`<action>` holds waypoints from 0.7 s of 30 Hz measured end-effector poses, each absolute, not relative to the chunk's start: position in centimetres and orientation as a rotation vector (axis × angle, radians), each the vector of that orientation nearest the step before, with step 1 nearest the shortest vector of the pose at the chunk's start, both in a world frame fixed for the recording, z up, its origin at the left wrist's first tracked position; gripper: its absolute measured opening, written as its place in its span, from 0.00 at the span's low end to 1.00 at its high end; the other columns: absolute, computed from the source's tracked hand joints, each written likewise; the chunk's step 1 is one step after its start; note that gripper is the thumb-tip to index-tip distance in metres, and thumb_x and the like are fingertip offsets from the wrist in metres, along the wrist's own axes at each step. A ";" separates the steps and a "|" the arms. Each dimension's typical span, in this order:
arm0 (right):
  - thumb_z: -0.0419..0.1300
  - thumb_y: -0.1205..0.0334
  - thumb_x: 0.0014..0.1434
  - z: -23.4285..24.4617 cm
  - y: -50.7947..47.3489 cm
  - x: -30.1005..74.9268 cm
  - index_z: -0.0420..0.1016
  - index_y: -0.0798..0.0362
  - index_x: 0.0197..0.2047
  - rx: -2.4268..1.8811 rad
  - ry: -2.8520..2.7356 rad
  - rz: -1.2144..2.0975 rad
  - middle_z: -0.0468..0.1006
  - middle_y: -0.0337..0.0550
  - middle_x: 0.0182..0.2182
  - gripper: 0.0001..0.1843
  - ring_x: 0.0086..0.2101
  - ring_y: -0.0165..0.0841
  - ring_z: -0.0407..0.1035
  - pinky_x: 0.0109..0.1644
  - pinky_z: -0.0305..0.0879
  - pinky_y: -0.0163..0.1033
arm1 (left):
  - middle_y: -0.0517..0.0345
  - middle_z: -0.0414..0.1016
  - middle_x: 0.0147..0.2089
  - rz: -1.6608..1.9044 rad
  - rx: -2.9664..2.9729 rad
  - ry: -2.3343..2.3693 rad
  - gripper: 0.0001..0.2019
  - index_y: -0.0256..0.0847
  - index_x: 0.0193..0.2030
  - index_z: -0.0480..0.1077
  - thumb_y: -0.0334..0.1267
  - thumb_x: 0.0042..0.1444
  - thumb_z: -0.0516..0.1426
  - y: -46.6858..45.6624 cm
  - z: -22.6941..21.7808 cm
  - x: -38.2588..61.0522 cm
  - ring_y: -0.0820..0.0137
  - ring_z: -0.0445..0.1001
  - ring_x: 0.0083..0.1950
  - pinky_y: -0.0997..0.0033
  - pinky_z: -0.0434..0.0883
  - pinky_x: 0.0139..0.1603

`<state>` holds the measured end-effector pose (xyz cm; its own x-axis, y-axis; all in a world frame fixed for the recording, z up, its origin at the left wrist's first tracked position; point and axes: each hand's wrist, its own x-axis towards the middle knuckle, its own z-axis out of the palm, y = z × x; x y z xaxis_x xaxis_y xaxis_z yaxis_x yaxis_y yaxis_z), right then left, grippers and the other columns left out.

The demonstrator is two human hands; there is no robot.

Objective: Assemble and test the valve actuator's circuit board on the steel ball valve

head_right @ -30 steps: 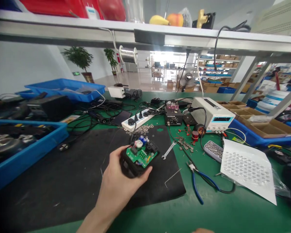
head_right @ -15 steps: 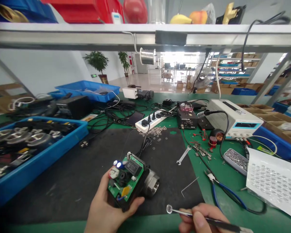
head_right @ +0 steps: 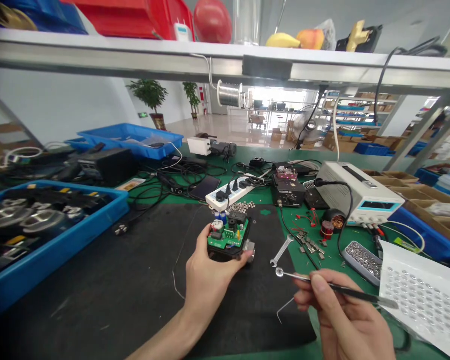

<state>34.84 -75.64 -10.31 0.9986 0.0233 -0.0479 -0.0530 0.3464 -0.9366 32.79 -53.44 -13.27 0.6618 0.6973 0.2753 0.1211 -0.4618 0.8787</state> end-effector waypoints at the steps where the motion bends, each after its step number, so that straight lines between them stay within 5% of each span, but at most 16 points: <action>1: 0.79 0.53 0.52 -9.5 -74.8 35.3 0.84 0.52 0.38 -1.208 0.016 0.022 0.85 0.47 0.33 0.15 0.30 0.34 0.79 0.36 0.79 0.31 | 0.51 0.79 0.58 0.785 1.969 0.631 0.47 0.46 0.68 0.62 0.47 0.43 0.76 -53.7 -13.5 32.5 0.52 0.79 0.58 0.53 0.78 0.59; 8: 0.75 0.56 0.58 -9.0 -69.3 36.9 0.84 0.52 0.40 -1.153 -0.114 0.109 0.84 0.44 0.35 0.11 0.33 0.31 0.79 0.38 0.77 0.29 | 0.49 0.69 0.68 0.668 2.272 0.339 0.44 0.50 0.75 0.49 0.41 0.59 0.69 -51.1 -14.7 29.0 0.55 0.74 0.66 0.54 0.78 0.63; 11: 0.74 0.56 0.60 -9.4 -68.0 37.2 0.84 0.52 0.40 -1.174 -0.164 0.159 0.84 0.43 0.36 0.10 0.34 0.32 0.79 0.40 0.77 0.30 | 0.44 0.64 0.70 0.753 2.391 0.140 0.48 0.47 0.73 0.52 0.46 0.52 0.73 -48.7 -14.1 29.2 0.51 0.71 0.68 0.51 0.77 0.65; 15: 0.74 0.53 0.60 -9.1 -67.4 37.4 0.83 0.52 0.41 -1.260 -0.174 0.190 0.85 0.45 0.34 0.12 0.34 0.33 0.79 0.40 0.77 0.32 | 0.31 0.54 0.74 0.863 2.423 -0.229 0.60 0.38 0.76 0.44 0.48 0.46 0.76 -46.5 -13.3 30.4 0.46 0.57 0.76 0.45 0.67 0.73; 21: 0.75 0.53 0.58 -10.0 -67.4 37.7 0.83 0.51 0.40 -1.345 -0.151 0.184 0.85 0.47 0.33 0.13 0.32 0.37 0.81 0.39 0.78 0.35 | 0.29 0.54 0.74 0.871 2.336 -0.498 0.47 0.41 0.73 0.47 0.42 0.56 0.72 -45.7 -14.3 30.8 0.48 0.58 0.76 0.44 0.70 0.71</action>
<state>37.70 -67.42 -10.01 0.9758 0.2185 0.0025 -0.0452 0.2129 -0.9760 30.75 -45.73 -14.27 0.7158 -0.1352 0.6851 -0.5218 -0.7555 0.3962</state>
